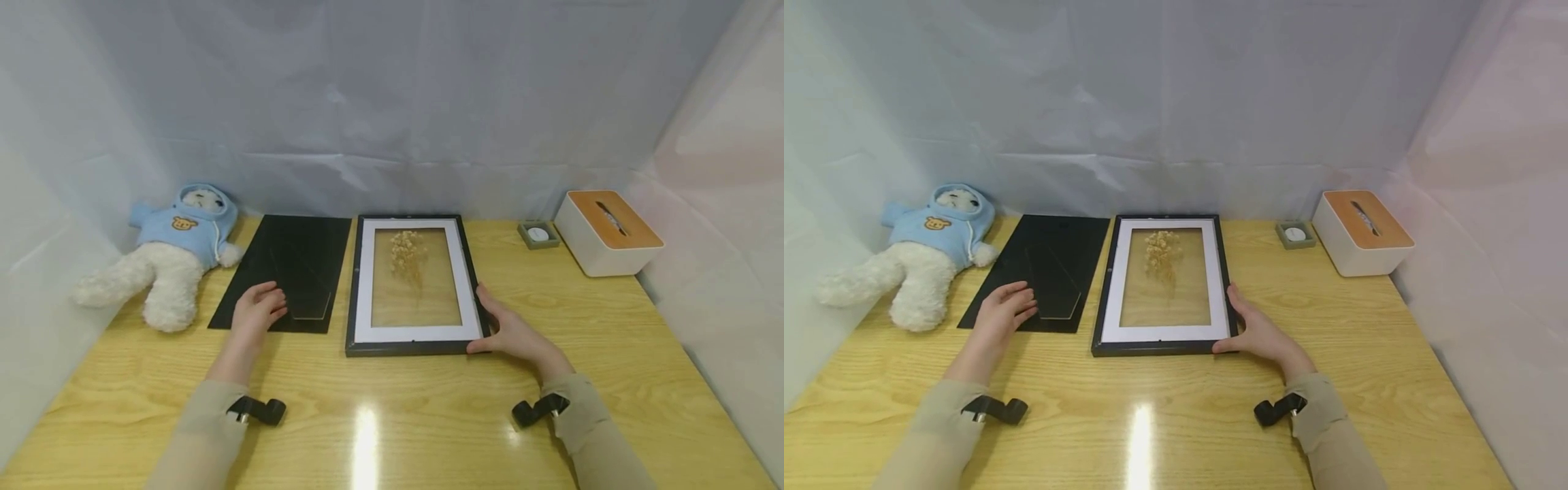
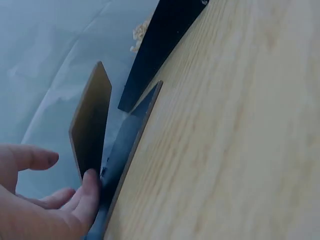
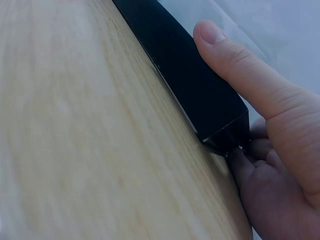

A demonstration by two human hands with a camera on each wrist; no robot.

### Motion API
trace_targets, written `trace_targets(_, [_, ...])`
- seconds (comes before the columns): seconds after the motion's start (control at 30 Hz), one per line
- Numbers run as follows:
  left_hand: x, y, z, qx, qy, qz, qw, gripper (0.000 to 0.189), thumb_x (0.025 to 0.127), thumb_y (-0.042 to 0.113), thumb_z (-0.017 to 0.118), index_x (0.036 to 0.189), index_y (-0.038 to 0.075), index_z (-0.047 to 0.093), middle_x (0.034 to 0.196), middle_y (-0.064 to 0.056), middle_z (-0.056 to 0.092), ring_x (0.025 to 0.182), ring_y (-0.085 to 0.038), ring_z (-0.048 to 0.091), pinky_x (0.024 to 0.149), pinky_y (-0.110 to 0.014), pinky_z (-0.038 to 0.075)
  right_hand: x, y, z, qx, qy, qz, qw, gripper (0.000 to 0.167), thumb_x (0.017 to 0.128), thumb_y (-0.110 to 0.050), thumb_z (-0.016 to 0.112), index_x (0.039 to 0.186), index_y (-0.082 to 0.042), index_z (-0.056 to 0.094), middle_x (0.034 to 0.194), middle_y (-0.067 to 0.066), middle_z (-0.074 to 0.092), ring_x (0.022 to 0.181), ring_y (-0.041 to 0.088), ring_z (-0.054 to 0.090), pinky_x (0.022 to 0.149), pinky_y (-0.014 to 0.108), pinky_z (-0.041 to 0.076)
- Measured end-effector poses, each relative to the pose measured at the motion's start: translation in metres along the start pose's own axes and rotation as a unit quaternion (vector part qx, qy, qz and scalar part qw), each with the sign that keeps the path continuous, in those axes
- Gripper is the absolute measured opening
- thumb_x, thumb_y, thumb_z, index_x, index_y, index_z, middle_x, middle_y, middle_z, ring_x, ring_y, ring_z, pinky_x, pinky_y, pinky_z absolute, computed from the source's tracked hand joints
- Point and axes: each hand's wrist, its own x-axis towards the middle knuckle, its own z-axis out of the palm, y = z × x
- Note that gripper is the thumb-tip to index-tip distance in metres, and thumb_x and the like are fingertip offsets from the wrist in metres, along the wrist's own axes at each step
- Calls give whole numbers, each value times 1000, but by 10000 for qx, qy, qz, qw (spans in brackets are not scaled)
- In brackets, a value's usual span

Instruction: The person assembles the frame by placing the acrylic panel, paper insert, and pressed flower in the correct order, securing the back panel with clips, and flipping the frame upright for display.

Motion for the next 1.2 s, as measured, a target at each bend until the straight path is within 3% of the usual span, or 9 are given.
trace_targets(0.13, [9, -4, 2, -478, -430, -510, 9966, 67, 100, 15, 46, 153, 4, 7, 152, -20, 17, 117, -20, 42, 97, -28, 43, -1, 0, 0, 7, 22, -31, 10000, 121, 69, -39, 85, 153, -5, 5, 158, 14, 3, 143, 29, 5, 113, 50, 13])
trace_targets(0.23, [14, -8, 4, -931, -540, -724, 9916, 71, 100, 13, 48, 154, 9, 3, 153, -15, 15, 102, -16, 47, 88, -26, 46, -1, 0, -1, 42, 19, 11, 10000, 121, 69, -39, 85, 153, -6, 5, 159, 12, 3, 143, 27, 4, 114, 49, 12])
trace_targets(0.3, [14, -10, 5, -1239, -544, -737, 9881, 73, 99, 8, 49, 154, 11, 1, 145, -13, 23, 82, -10, 47, 81, -23, 49, -1, 0, 0, 45, 14, 42, 10000, 121, 68, -40, 85, 153, -7, 5, 159, 10, 3, 143, 25, 5, 114, 47, 12])
trace_targets(0.37, [14, -12, 6, -1573, -571, -690, 9835, 75, 98, 3, 49, 154, 11, 1, 130, -8, 34, 65, -7, 40, 75, -22, 50, 0, 0, 0, 23, -1, 48, 10000, 121, 69, -41, 85, 153, -8, 5, 159, 9, 2, 143, 25, 5, 114, 47, 12])
trace_targets(0.53, [12, -16, 6, -2107, -691, -570, 9734, 76, 97, -3, 48, 154, 12, 1, 101, -2, 48, 57, -7, 41, 63, -22, 50, -1, 0, -1, -7, -4, 68, 10000, 120, 69, -42, 84, 153, -8, 5, 159, 8, 3, 143, 25, 5, 114, 48, 12])
trace_targets(0.63, [11, -16, 6, -2273, -654, -560, 9700, 75, 96, -4, 48, 154, 13, 3, 99, -1, 49, 57, -7, 43, 59, -22, 49, -1, -1, 0, 30, -15, 91, 10000, 120, 69, -41, 84, 153, -9, 5, 159, 8, 2, 143, 25, 5, 114, 47, 13])
trace_targets(0.87, [11, -16, 9, -2412, -682, -358, 9674, 71, 96, -5, 46, 153, 12, 8, 113, -4, 36, 58, -7, 45, 60, -23, 47, -2, 0, -1, 100, -32, 87, 9999, 119, 70, -39, 84, 153, -9, 4, 159, 7, 1, 143, 26, 4, 114, 48, 13])
trace_targets(1.07, [10, -16, 12, -2698, -919, 48, 9585, 67, 95, -8, 47, 150, 12, 14, 95, 0, 62, 64, -11, 59, 59, -25, 50, 0, 2, -1, 44, -49, 85, 9999, 119, 70, -39, 84, 154, -10, 4, 159, 8, 1, 143, 27, 3, 114, 49, 13])
trace_targets(1.2, [9, -16, 14, -2664, -983, 304, 9584, 65, 95, -8, 49, 148, 13, 19, 93, 2, 66, 63, -9, 58, 58, -24, 48, 1, 1, 0, 116, -62, 30, 9999, 117, 71, -35, 84, 153, -6, 6, 158, 12, 2, 143, 31, 5, 113, 51, 15])
